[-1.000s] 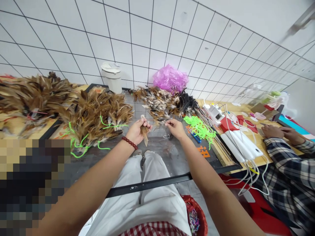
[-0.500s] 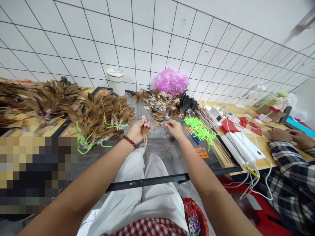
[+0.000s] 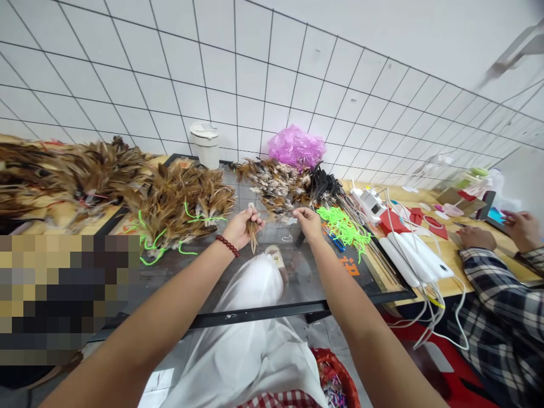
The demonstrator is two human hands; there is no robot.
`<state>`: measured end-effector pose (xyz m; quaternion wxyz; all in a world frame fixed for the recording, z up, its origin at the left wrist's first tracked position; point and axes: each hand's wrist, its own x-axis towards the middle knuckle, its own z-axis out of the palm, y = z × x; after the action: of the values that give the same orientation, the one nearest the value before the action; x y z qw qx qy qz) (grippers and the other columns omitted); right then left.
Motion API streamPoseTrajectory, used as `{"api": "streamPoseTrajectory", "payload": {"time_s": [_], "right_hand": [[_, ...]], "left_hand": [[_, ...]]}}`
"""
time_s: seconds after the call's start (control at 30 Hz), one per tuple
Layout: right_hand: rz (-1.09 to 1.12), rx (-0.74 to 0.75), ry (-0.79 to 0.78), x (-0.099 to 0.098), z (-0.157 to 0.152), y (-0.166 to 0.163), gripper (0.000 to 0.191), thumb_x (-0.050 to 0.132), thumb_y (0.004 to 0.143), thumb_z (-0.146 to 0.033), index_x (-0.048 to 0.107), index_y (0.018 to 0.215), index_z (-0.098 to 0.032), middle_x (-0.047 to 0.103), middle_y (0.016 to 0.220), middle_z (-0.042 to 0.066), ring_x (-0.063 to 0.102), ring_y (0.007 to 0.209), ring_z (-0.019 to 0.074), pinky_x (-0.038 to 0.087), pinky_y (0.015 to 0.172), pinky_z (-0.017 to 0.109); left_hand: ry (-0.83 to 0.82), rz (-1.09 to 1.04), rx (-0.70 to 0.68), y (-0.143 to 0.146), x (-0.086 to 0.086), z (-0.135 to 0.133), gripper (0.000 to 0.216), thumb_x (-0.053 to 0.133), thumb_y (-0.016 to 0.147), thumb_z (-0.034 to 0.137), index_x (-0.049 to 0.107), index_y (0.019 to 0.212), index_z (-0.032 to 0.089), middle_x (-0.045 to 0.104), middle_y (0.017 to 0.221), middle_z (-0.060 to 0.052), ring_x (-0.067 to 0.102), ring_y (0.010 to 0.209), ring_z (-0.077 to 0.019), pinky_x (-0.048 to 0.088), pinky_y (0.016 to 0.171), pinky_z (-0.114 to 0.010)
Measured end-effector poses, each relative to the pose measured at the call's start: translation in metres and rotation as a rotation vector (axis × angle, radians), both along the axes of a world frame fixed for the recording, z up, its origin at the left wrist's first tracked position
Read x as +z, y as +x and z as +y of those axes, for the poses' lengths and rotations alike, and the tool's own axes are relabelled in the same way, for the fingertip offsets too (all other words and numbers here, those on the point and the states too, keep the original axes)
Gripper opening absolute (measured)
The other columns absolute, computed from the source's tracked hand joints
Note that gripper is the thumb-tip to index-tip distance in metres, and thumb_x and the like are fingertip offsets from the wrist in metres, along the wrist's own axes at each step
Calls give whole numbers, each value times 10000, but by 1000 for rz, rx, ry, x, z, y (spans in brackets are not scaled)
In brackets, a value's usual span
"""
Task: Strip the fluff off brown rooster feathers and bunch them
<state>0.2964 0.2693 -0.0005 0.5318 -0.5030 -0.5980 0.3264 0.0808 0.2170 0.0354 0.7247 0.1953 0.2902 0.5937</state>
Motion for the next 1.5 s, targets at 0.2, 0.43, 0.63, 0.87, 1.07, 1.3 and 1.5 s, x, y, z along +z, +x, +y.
{"api": "streamPoseTrajectory", "payload": {"time_s": [0.2, 0.43, 0.63, 0.87, 1.07, 1.3, 1.5], "right_hand": [[-60, 94, 159, 15, -13, -10, 189, 625, 744, -366, 674, 753, -184, 658, 739, 17, 576, 700, 150, 471, 700, 282], [-248, 254, 325, 30, -39, -38, 162, 560, 830, -261, 717, 865, -240, 707, 896, 41, 637, 867, 177, 485, 842, 332], [-130, 232, 240, 22, -40, -43, 296, 616, 791, -288, 654, 1075, -213, 685, 905, 41, 618, 801, 154, 491, 799, 308], [67, 243, -16, 22, -33, -41, 266, 656, 734, -396, 689, 888, -182, 680, 813, 27, 595, 732, 146, 484, 725, 298], [141, 294, -32, 27, -41, -49, 273, 692, 698, -434, 681, 813, -187, 664, 752, 9, 549, 666, 123, 460, 679, 273], [471, 14, 4, 32, -30, -34, 248, 727, 670, -405, 619, 720, -188, 539, 614, -40, 455, 562, 83, 381, 562, 219], [519, 357, -194, 48, -36, -21, 273, 779, 620, -415, 637, 710, -200, 568, 635, -39, 444, 529, 71, 399, 547, 223]], "left_hand": [[58, 62, 15, 5, -1, -2, 168, 606, 821, 200, 538, 682, 134, 523, 577, 15, 558, 564, -95, 526, 665, -266], [203, 344, 16, 18, -9, -6, 181, 722, 707, 221, 608, 615, 114, 666, 731, -54, 602, 640, -102, 484, 619, -200], [247, 464, 6, 21, -11, -8, 210, 645, 780, 241, 615, 613, 117, 590, 566, -16, 535, 507, -83, 441, 555, -201], [193, 386, 12, 20, -7, -8, 216, 647, 784, 272, 597, 641, 118, 588, 581, -24, 538, 509, -84, 433, 547, -207], [246, 412, -72, 24, -5, -12, 253, 696, 733, 313, 588, 616, 116, 578, 572, -7, 532, 514, -77, 440, 545, -203], [184, 387, -37, 24, -7, -11, 267, 704, 725, 333, 578, 637, 115, 556, 555, 6, 522, 488, -66, 440, 511, -195], [108, 314, 17, 19, -6, -8, 264, 696, 732, 339, 568, 679, 115, 632, 671, -31, 601, 545, -102, 497, 544, -228]]}}
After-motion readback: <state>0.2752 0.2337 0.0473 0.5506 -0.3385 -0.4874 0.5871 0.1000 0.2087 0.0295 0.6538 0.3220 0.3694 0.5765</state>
